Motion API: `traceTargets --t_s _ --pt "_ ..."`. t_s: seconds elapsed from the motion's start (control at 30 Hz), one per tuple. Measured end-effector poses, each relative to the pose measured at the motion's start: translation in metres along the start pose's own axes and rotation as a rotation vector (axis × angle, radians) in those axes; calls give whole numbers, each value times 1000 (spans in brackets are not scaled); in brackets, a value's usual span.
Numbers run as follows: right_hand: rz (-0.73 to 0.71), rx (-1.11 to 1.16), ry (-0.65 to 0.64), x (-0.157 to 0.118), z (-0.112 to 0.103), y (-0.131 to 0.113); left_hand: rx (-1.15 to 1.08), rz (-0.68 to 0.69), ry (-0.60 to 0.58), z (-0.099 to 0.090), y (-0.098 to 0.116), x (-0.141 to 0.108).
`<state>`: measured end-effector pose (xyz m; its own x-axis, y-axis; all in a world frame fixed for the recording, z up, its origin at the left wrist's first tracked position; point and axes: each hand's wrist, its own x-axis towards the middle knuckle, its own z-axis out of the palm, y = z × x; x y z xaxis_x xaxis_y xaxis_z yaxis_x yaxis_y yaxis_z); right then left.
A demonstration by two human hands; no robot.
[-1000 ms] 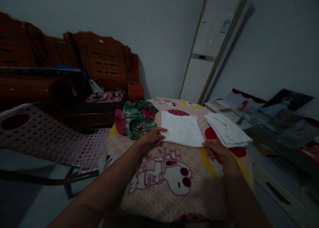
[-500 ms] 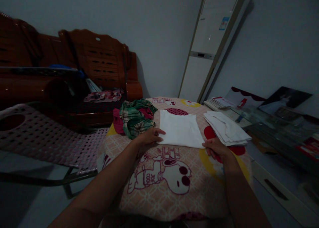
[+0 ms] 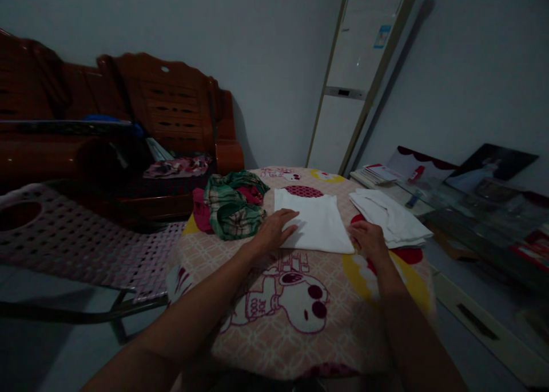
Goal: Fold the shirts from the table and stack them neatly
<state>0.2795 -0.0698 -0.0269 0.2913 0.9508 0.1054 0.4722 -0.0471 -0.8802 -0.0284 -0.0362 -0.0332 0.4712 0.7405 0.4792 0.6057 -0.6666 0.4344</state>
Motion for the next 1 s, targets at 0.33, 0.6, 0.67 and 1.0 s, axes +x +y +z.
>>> traceTargets --t_s 0.33,0.6,0.67,1.0 --pt "-227 -616 -110 0 29 9 210 114 -445 35 8 -12" --pt "-549 -657 65 -10 44 3 135 69 -330 29 12 17" --pt "-667 -631 19 -7 51 15 176 43 -417 34 6 17" --pt "-705 -523 -86 10 62 58 126 -48 -236 44 -41 33"
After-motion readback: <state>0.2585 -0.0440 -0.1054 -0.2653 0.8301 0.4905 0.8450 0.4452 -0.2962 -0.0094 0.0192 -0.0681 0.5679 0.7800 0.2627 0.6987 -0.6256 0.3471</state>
